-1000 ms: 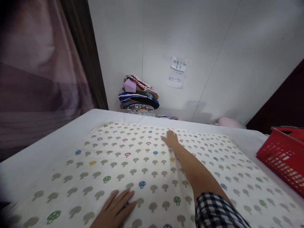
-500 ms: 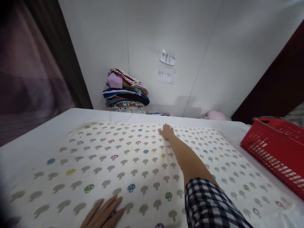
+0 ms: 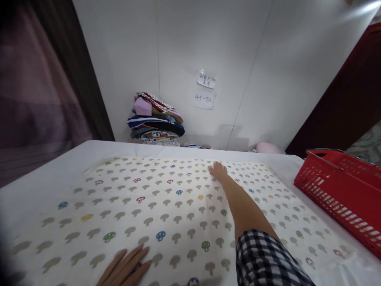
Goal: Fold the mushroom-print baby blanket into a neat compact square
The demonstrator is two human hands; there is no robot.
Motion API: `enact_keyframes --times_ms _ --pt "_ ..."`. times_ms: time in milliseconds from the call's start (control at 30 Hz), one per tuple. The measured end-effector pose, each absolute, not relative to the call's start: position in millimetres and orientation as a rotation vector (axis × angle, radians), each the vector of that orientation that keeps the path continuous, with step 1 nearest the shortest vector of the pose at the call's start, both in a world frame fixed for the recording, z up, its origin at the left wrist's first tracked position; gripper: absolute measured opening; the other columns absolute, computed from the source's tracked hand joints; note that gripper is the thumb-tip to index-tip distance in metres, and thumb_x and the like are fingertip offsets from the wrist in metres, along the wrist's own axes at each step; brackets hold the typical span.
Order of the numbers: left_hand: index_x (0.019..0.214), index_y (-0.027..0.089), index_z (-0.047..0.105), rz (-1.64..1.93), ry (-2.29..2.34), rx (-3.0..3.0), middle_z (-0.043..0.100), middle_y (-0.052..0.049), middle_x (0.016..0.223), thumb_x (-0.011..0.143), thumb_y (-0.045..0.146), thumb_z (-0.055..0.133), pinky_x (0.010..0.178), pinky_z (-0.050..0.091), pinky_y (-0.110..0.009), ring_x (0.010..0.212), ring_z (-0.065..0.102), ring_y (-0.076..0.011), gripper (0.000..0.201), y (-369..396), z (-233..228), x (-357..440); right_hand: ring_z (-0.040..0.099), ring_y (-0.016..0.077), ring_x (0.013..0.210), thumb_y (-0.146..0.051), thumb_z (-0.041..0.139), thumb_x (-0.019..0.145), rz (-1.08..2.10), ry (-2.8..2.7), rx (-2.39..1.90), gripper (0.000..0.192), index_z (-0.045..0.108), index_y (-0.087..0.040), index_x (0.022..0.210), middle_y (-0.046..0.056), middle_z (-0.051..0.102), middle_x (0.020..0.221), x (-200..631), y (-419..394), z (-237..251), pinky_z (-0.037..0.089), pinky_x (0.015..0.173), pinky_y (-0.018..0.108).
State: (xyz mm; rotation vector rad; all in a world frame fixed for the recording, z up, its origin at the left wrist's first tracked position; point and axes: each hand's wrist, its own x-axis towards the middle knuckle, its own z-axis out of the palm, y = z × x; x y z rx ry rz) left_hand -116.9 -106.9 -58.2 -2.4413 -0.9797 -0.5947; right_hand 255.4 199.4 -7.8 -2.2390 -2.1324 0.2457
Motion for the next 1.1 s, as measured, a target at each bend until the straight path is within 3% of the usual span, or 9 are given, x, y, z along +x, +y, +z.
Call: enact_keyframes --times_ms 133,300,467,767,900,1033,1100 --pt "0.144 0.041 0.015 -0.557 -1.101 -2.558 0.052 0.006 0.131 0.077 0.053 0.053 0.085 0.055 -0.037 0.112 0.058 -0.0210 0.078 -116 -44 -115 0.019 0.0252 0.138 -0.047 0.023 0.094 0.226 -2.190 -2.141 0.052 0.037 -0.021 0.137 0.010 0.024 0.151 253 152 -6 0.018 0.107 0.048" --pt "0.142 0.036 0.026 -0.520 -1.233 -2.586 0.041 0.001 0.142 0.083 0.047 0.051 0.098 0.047 -0.044 0.125 0.046 -0.0232 0.065 -131 -23 -111 0.017 0.0248 0.139 -0.053 0.023 0.092 0.233 -2.281 -2.043 0.060 0.031 -0.021 0.142 0.008 0.024 0.151 290 53 -25 0.014 0.110 0.047" --pt "0.136 0.035 0.039 -0.484 -1.322 -2.658 0.041 0.000 0.143 0.085 0.047 0.051 0.105 0.039 -0.043 0.127 0.043 -0.0226 0.054 -134 -20 -110 0.018 0.0242 0.139 -0.053 0.022 0.091 0.112 -2.128 -2.249 0.060 0.033 -0.022 0.141 0.005 0.024 0.151 386 -27 -41 0.017 0.110 0.049" --pt "0.130 0.034 0.049 -0.486 -1.288 -2.607 0.050 0.000 0.135 0.081 0.051 0.054 0.103 0.042 -0.043 0.121 0.050 -0.0231 0.053 -122 -34 -117 0.025 0.0271 0.136 -0.040 0.022 0.092 -0.010 -1.711 -2.687 0.050 0.042 -0.025 0.135 0.008 0.031 0.148 557 -115 -31 0.025 0.104 0.055" --pt "0.126 0.039 0.052 -0.553 -1.436 -2.575 0.054 0.003 0.131 0.079 0.048 0.053 0.101 0.043 -0.045 0.118 0.053 -0.0239 0.048 -121 -48 -131 0.027 0.0286 0.135 -0.039 0.021 0.092 -0.016 -1.530 -2.754 0.050 0.044 -0.024 0.133 0.010 0.034 0.146 579 -134 -24 0.029 0.100 0.058" --pt "0.123 0.053 0.046 -0.714 -1.644 -2.423 0.056 0.014 0.127 0.080 0.046 0.046 0.095 0.045 -0.050 0.114 0.057 -0.0226 0.044 -132 -57 -151 0.026 0.0300 0.135 -0.042 0.024 0.090 -0.121 -1.475 -2.731 0.053 0.045 -0.018 0.132 0.014 0.035 0.145 575 -135 -23 0.025 0.101 0.059" --pt "0.116 0.051 0.052 -0.717 -1.807 -2.286 0.059 0.015 0.123 0.080 0.045 0.044 0.095 0.044 -0.049 0.113 0.057 -0.0215 0.037 -144 -52 -159 0.025 0.0306 0.135 -0.047 0.024 0.088 -0.175 -1.505 -2.648 0.058 0.044 -0.015 0.133 0.015 0.035 0.144 571 -131 -27 0.024 0.102 0.059"
